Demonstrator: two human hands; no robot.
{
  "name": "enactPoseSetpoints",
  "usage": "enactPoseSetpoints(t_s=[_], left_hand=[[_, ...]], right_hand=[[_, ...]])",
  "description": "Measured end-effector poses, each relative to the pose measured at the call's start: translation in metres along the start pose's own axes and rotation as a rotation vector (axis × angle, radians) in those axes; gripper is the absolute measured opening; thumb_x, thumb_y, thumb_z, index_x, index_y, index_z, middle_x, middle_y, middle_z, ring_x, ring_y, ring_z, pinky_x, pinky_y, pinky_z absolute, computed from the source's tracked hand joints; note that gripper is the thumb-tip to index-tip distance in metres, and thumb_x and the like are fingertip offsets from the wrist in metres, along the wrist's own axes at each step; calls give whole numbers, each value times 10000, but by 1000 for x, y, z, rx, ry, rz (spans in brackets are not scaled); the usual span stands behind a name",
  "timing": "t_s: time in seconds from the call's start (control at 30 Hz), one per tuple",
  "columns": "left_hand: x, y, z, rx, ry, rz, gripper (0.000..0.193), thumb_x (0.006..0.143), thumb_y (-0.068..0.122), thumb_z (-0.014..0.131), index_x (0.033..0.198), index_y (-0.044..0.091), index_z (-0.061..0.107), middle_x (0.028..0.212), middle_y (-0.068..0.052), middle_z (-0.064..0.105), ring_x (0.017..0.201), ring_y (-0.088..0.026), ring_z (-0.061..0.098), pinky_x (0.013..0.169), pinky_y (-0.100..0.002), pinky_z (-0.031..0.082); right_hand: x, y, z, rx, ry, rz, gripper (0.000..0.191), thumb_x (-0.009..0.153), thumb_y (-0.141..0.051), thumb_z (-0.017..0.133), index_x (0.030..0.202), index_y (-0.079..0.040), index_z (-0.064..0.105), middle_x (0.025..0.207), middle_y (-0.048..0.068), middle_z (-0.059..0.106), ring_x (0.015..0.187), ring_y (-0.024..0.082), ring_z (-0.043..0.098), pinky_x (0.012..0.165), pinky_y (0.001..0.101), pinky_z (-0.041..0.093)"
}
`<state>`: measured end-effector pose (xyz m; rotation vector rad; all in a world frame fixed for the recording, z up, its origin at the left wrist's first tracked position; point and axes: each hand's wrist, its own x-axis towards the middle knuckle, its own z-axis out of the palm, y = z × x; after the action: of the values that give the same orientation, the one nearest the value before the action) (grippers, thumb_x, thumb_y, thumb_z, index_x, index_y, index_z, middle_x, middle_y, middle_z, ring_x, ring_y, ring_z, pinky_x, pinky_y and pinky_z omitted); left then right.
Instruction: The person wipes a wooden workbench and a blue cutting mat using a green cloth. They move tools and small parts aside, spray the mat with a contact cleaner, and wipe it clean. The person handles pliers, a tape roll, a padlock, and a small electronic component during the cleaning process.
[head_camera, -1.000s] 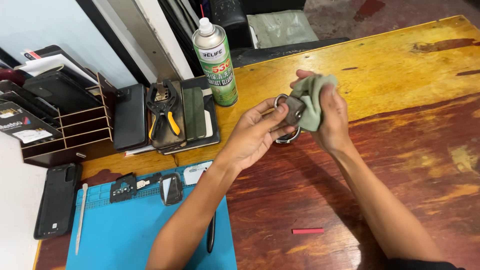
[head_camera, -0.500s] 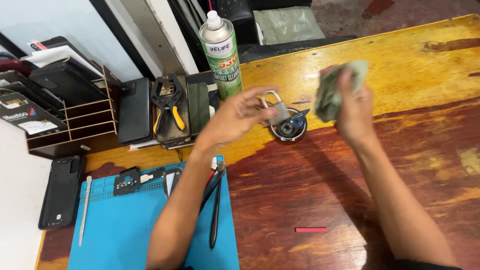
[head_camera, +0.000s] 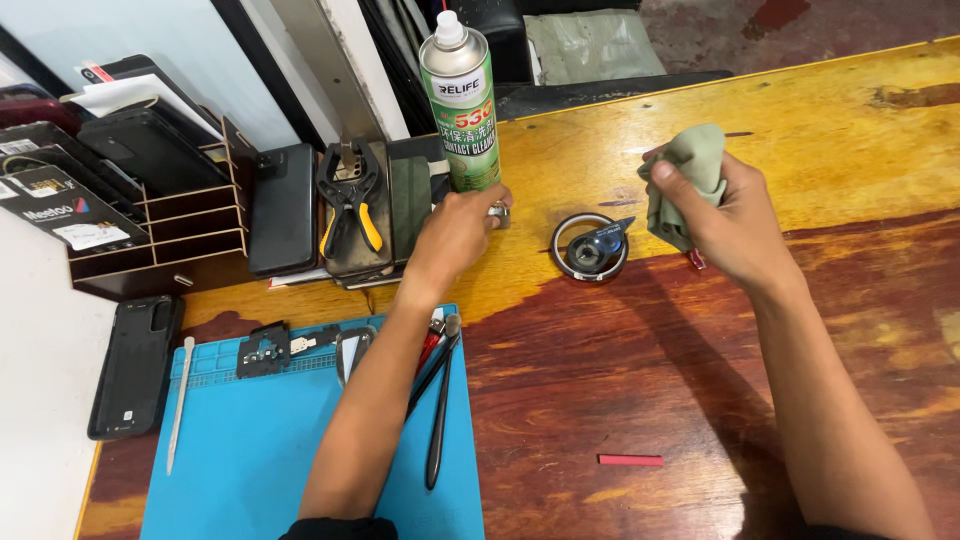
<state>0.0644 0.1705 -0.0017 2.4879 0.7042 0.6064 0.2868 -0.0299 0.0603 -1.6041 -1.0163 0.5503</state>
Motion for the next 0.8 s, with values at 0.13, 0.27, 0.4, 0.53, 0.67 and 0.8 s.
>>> enactPoseSetpoints(t_s=[0.13, 0.27, 0.4, 0.53, 0.67, 0.8], left_hand=[[-1, 11, 0, 125, -12, -27, 339, 890, 64, 694, 1216, 136, 634, 1053, -160, 733, 958, -412, 705, 781, -525, 556], [-1, 38, 8, 259, 151, 114, 523, 854, 180, 744, 1316, 4, 573, 1165, -243, 683, 1081, -411, 665, 890, -525, 536], [-10, 74, 49, 215, 31, 59, 563, 928, 287, 727, 1340, -55, 555, 1182, -237, 687, 1171, -391, 616, 982, -525, 482], [-7, 81, 83, 135, 65, 150, 721, 840, 389, 781, 1328, -97, 567, 1214, -274, 670, 1195, -429, 596, 973, -532, 465], [-4, 75, 82, 71, -10, 65, 668, 820, 397, 794, 1293, -48, 638, 1202, -272, 663, 1212, -427, 602, 1024, -473, 497], [-5, 75, 53, -232, 2, 43, 589, 853, 373, 766, 1290, -12, 676, 1126, -182, 717, 1023, -334, 693, 918, -418, 549]], right_hand=[[1, -3, 1, -111, -17, 73, 305, 990, -338, 678, 1115, -63, 716, 795, 38, 663, 602, 118, 555, 486, 301, 438], [2, -3, -1, -225, -27, 8, 357, 996, -373, 671, 1160, -56, 684, 900, 57, 698, 772, 118, 632, 638, 301, 515], [4, 0, -3, -251, 24, -60, 416, 1018, -418, 631, 1211, -50, 602, 1006, 73, 706, 906, 142, 666, 772, 325, 541], [9, 6, -5, -242, 88, 5, 441, 1054, -465, 576, 1186, -45, 611, 986, 97, 682, 896, 173, 634, 791, 350, 519], [12, 15, -7, -287, 67, 76, 491, 1048, -517, 536, 1190, -56, 630, 975, 98, 686, 893, 178, 640, 792, 351, 517], [13, 19, -7, -192, 83, 4, 527, 1066, -535, 496, 1301, -76, 605, 1033, 65, 683, 946, 156, 637, 824, 330, 519]])
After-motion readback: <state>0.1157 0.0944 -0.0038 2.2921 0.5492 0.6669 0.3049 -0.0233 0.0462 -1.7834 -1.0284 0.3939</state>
